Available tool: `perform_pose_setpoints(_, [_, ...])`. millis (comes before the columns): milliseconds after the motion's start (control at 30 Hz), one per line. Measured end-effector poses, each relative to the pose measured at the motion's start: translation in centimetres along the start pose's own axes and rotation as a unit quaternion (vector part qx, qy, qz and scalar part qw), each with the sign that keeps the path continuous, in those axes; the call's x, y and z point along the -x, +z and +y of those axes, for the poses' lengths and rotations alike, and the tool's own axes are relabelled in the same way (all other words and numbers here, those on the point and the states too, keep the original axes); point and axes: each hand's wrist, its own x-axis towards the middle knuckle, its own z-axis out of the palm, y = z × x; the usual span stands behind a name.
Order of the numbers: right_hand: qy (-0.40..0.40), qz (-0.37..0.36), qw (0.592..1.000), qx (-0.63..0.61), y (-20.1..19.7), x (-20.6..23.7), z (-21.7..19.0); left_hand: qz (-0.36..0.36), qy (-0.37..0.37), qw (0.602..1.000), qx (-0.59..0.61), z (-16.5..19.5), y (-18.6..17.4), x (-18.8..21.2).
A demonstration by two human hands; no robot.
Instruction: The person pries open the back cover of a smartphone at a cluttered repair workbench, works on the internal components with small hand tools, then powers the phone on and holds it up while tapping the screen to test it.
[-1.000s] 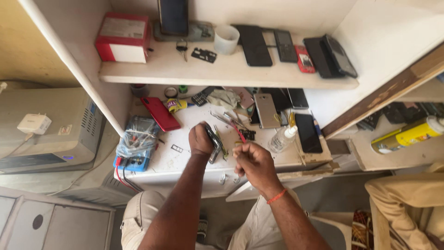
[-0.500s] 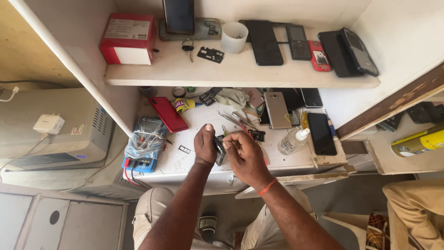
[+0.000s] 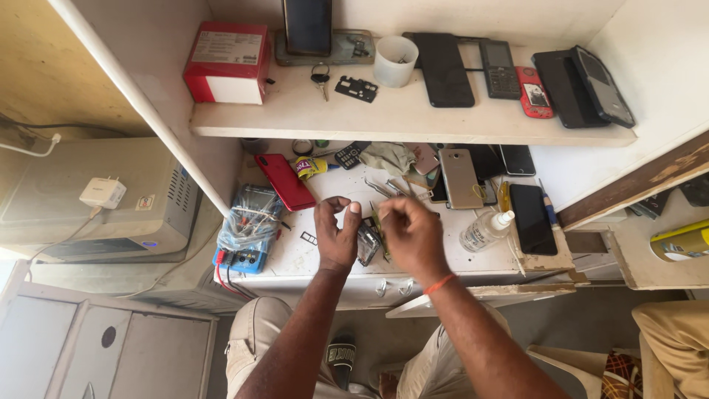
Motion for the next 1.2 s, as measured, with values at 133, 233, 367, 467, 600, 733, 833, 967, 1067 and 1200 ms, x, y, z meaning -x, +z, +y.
perform_pose_setpoints(133, [-0.059, 0.034, 0.997, -0.038, -0.3, -1.9, 2.0, -0.013, -0.053, 0.998, -0.028, 1.2, -0.6, -0.4])
perform_pose_setpoints(233, [-0.080, 0.013, 0.992, -0.101, -0.8, -1.4, 2.8, -0.020, -0.113, 0.993, 0.033, 1.7, -0.5, -0.3])
perform_pose_setpoints(367, [-0.081, -0.074, 0.977, -0.184, -0.9, 1.6, 3.0, -0.010, -0.129, 0.988, 0.080, 2.0, -0.4, 0.1])
perform_pose_setpoints(467, [-0.084, -0.091, 0.977, -0.172, -0.8, 3.4, 2.7, -0.009, -0.138, 0.987, 0.077, 2.1, -0.4, 0.6])
perform_pose_setpoints(600, [-0.120, -0.087, 0.983, -0.109, -0.5, 3.9, 2.4, -0.021, -0.220, 0.970, 0.097, 2.3, -0.4, 0.7])
perform_pose_setpoints(733, [-0.080, -0.105, 0.977, -0.166, -0.1, 3.7, 2.6, -0.047, -0.205, 0.965, 0.159, 2.6, -1.0, 1.0])
perform_pose_setpoints(833, [-0.046, -0.104, 0.974, -0.195, 0.2, 3.6, 3.3, -0.134, -0.118, 0.959, 0.219, 2.9, -3.1, 1.4])
perform_pose_setpoints(967, [-0.051, -0.100, 0.975, -0.194, 0.3, 3.3, 3.9, -0.224, 0.013, 0.962, 0.156, 4.2, -5.6, 1.3])
perform_pose_setpoints(1067, [-0.058, -0.116, 0.967, -0.218, 0.6, 2.6, 4.1, -0.229, 0.015, 0.972, 0.044, 5.4, -5.9, 0.6])
perform_pose_setpoints(1200, [-0.018, -0.107, 0.967, -0.230, 0.9, 1.9, 3.6, -0.241, -0.066, 0.968, 0.014, 5.8, -5.3, -0.4])
